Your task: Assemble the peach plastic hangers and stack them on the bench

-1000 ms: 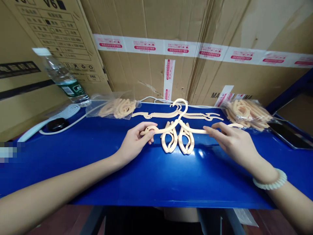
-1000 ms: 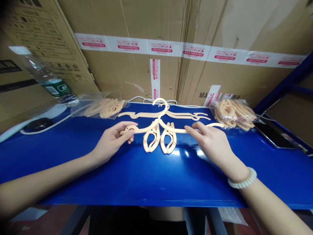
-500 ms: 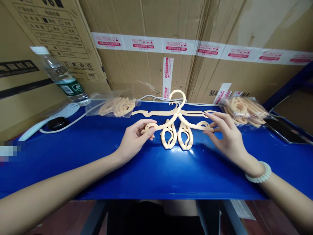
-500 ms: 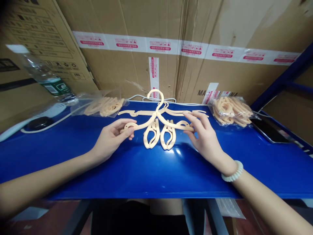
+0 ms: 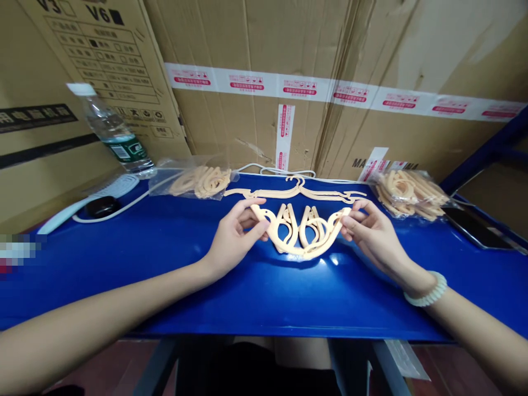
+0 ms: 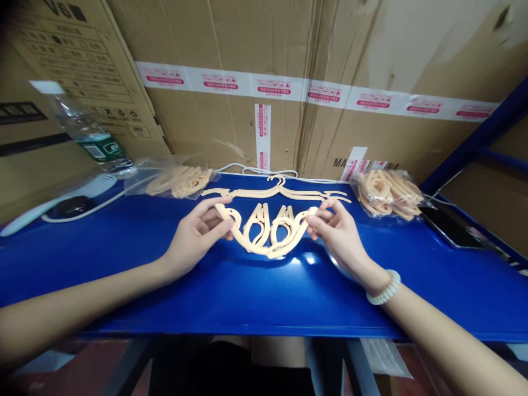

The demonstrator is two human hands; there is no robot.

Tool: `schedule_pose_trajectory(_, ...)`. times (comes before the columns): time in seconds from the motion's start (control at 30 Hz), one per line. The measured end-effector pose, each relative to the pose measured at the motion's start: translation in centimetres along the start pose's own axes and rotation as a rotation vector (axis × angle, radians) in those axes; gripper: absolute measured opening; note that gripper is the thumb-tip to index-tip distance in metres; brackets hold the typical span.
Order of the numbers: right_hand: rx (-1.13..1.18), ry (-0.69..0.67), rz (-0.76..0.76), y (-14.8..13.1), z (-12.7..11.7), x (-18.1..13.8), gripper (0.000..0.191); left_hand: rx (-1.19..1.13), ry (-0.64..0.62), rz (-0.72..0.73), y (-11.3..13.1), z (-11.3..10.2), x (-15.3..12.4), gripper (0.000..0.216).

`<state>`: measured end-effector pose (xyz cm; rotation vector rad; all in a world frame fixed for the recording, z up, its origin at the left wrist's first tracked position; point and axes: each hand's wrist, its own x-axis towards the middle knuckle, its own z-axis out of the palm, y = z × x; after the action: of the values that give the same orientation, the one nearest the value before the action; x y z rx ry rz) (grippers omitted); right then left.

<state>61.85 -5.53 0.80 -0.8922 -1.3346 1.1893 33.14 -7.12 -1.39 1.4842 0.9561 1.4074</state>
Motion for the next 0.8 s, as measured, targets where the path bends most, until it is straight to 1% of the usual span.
schedule_pose_trajectory(0.03, 0.009, -0.026, -0.001, 0.1, 0.5, -0.2, 0.038, 0.016, -0.026, 0.017, 0.1, 0.2, -0.2, 0.043)
schedule_pose_trajectory(0.1, -0.049, -0.133, -0.003, 0.1, 1.3, -0.8, 0.031, 0.047, -0.073, 0.043, 0.1, 0.6, -0.6, 0.044)
schedule_pose_trajectory(0.2, -0.223, -0.378, -0.009, -0.3, 2.3, -1.6, 0.02, 0.068, -0.112, 0.056, 0.2, 0.8, -1.1, 0.047)
schedule_pose_trajectory(0.27, -0.294, -0.52, -0.012, -0.6, 2.6, -2.1, 0.02, 0.038, -0.101, 0.059, 0.2, 0.9, -1.2, 0.044)
schedule_pose_trajectory(0.33, -0.337, -0.592, -0.013, -0.8, 2.7, -2.4, 0.027, -0.017, -0.078, 0.062, 0.2, 0.8, -1.2, 0.035)
schedule_pose_trajectory(0.37, -0.361, -0.595, -0.015, -0.9, 2.6, -2.4, 0.031, -0.034, -0.074, 0.063, 0.2, 0.8, -1.2, 0.03)
schedule_pose_trajectory(0.47, -0.42, -0.544, -0.036, -0.8, 2.4, -2.3, 0.037, -0.009, -0.097, 0.083, 0.1, 0.6, -1.1, 0.019)
schedule_pose_trajectory(0.53, -0.416, -0.523, -0.033, -0.7, 2.3, -2.2, 0.039, 0.037, -0.145, 0.108, 0.1, 0.5, -1.1, 0.009)
schedule_pose_trajectory(0.57, -0.403, -0.524, -0.022, -0.6, 2.3, -2.2, 0.04, 0.05, -0.183, 0.118, 0.0, 0.5, -1.2, 0.009)
schedule_pose_trajectory(0.67, -0.359, -0.536, 0.011, -0.5, 2.4, -2.3, 0.042, 0.029, -0.329, 0.106, 0.0, 0.5, -1.3, 0.023)
schedule_pose_trajectory(0.7, -0.35, -0.536, 0.018, -0.5, 2.4, -2.3, 0.043, 0.009, -0.359, 0.091, -0.1, 0.4, -1.3, 0.027)
schedule_pose_trajectory(0.8, -0.317, -0.511, 0.015, -0.5, 2.3, -2.3, 0.045, -0.043, -0.344, 0.046, -0.3, 0.3, -1.2, 0.034)
